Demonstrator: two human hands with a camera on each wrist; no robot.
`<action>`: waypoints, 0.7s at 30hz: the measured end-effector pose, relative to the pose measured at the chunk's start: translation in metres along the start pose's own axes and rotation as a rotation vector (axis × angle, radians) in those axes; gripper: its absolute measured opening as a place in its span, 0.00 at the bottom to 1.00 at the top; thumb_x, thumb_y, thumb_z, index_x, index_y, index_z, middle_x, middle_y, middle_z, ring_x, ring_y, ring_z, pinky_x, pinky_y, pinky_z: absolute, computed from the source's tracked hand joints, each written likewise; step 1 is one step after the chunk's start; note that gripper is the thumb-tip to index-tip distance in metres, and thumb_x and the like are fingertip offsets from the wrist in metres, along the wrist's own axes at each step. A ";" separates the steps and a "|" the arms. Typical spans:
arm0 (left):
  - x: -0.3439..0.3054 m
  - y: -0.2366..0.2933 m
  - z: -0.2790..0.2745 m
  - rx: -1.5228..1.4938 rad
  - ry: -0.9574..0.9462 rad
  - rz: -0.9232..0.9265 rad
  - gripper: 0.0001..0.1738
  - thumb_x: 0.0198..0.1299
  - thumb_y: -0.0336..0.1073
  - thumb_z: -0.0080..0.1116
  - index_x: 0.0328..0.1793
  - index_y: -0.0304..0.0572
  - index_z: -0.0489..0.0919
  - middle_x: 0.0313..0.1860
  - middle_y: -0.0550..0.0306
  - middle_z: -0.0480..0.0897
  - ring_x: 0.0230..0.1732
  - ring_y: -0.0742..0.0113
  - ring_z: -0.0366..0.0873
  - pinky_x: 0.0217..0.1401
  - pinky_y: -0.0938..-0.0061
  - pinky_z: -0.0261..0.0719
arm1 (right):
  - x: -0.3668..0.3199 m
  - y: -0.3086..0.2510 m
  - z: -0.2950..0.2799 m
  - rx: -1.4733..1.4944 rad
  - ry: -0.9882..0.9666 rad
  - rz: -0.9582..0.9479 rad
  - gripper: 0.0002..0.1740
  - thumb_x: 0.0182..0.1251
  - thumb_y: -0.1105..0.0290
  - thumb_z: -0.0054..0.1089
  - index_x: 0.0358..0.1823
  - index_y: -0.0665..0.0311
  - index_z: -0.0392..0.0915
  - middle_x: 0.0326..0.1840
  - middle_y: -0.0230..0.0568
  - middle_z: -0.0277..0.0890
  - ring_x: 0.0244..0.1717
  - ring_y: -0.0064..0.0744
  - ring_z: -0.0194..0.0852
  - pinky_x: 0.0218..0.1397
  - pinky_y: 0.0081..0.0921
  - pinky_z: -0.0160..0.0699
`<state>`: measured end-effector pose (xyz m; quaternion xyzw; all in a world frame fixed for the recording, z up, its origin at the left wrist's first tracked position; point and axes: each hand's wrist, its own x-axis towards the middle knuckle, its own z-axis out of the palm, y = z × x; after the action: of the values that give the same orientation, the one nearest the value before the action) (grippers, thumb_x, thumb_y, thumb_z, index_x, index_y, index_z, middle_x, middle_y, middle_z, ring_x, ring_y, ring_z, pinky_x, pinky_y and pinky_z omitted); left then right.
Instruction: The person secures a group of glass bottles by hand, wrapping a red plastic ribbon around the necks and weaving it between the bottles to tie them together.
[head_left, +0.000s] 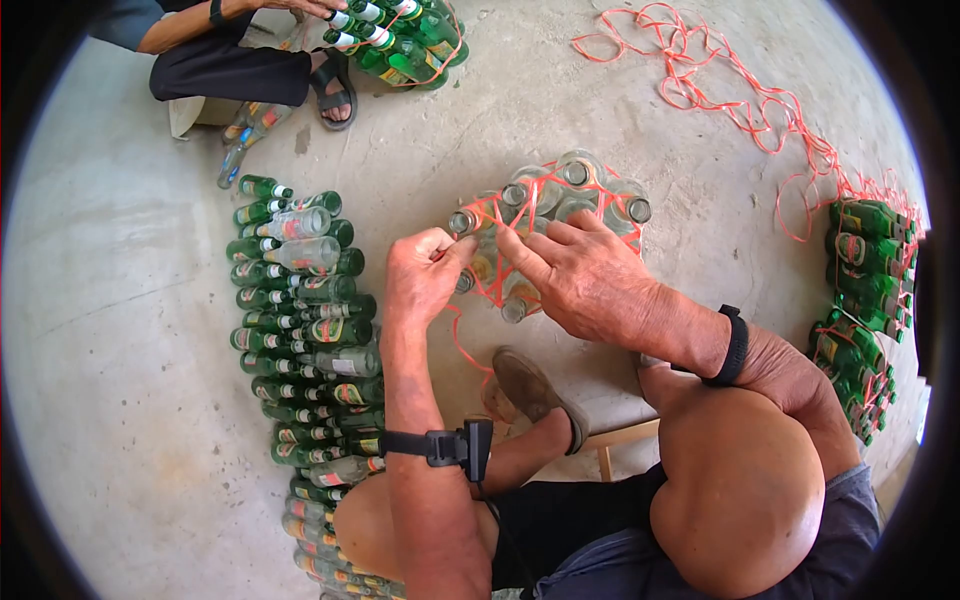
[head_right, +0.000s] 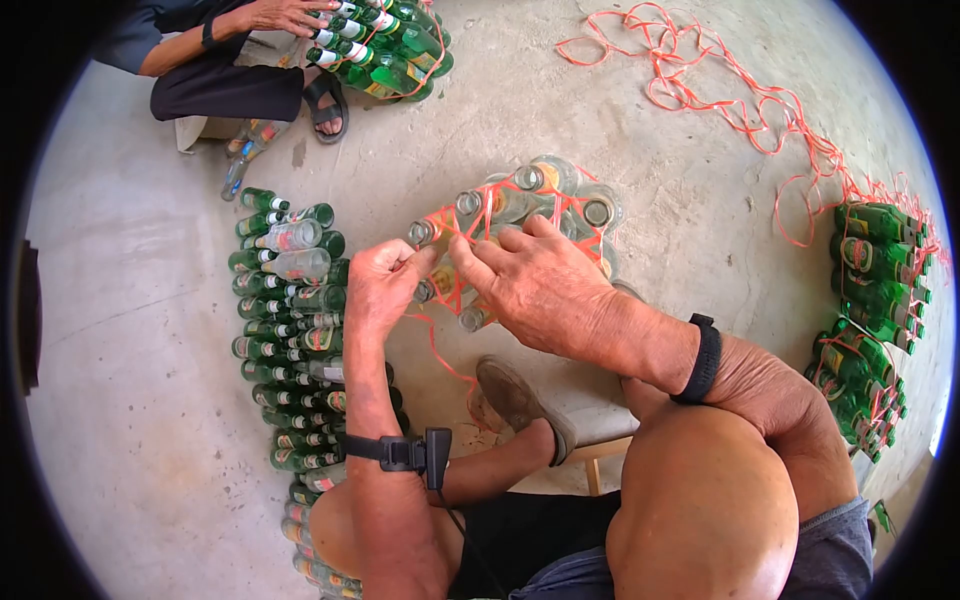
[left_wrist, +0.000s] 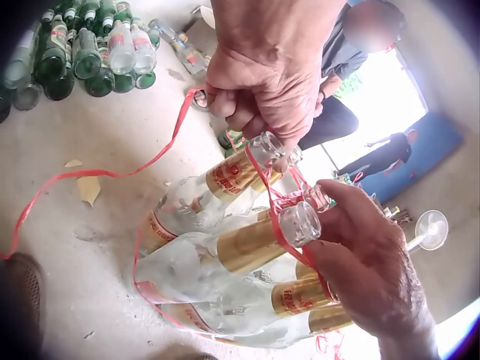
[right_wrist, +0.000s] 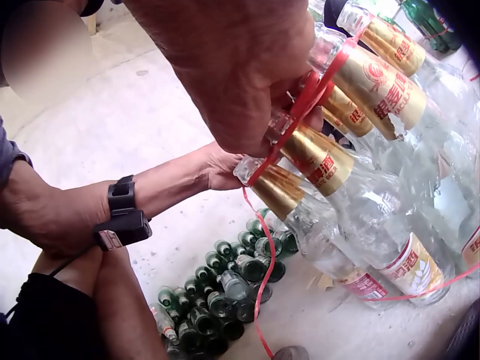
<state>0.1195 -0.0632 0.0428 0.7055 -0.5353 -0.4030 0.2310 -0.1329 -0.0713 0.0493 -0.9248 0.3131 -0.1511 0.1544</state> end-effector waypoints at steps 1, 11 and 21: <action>0.001 -0.002 0.000 -0.005 0.003 0.005 0.20 0.71 0.36 0.74 0.27 0.36 0.81 0.21 0.75 0.70 0.26 0.84 0.60 0.25 0.75 0.56 | -0.001 0.000 0.001 0.010 0.025 -0.002 0.44 0.61 0.66 0.71 0.79 0.71 0.67 0.47 0.34 0.80 0.49 0.35 0.81 0.57 0.38 0.74; 0.001 -0.009 -0.001 -0.132 0.039 -0.071 0.21 0.70 0.35 0.75 0.24 0.37 0.79 0.20 0.74 0.71 0.26 0.84 0.60 0.25 0.75 0.58 | -0.001 0.002 0.002 0.025 0.051 -0.009 0.45 0.58 0.69 0.70 0.79 0.72 0.67 0.44 0.34 0.78 0.46 0.36 0.80 0.56 0.39 0.74; -0.003 -0.024 0.001 -0.332 0.060 -0.099 0.20 0.70 0.40 0.77 0.27 0.41 0.81 0.22 0.75 0.71 0.25 0.84 0.60 0.24 0.75 0.55 | 0.000 0.003 0.003 0.024 0.086 -0.007 0.45 0.58 0.71 0.70 0.80 0.71 0.67 0.43 0.35 0.79 0.45 0.37 0.80 0.56 0.39 0.75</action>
<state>0.1318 -0.0524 0.0245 0.6947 -0.4189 -0.4755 0.3403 -0.1336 -0.0727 0.0450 -0.9167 0.3141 -0.1951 0.1515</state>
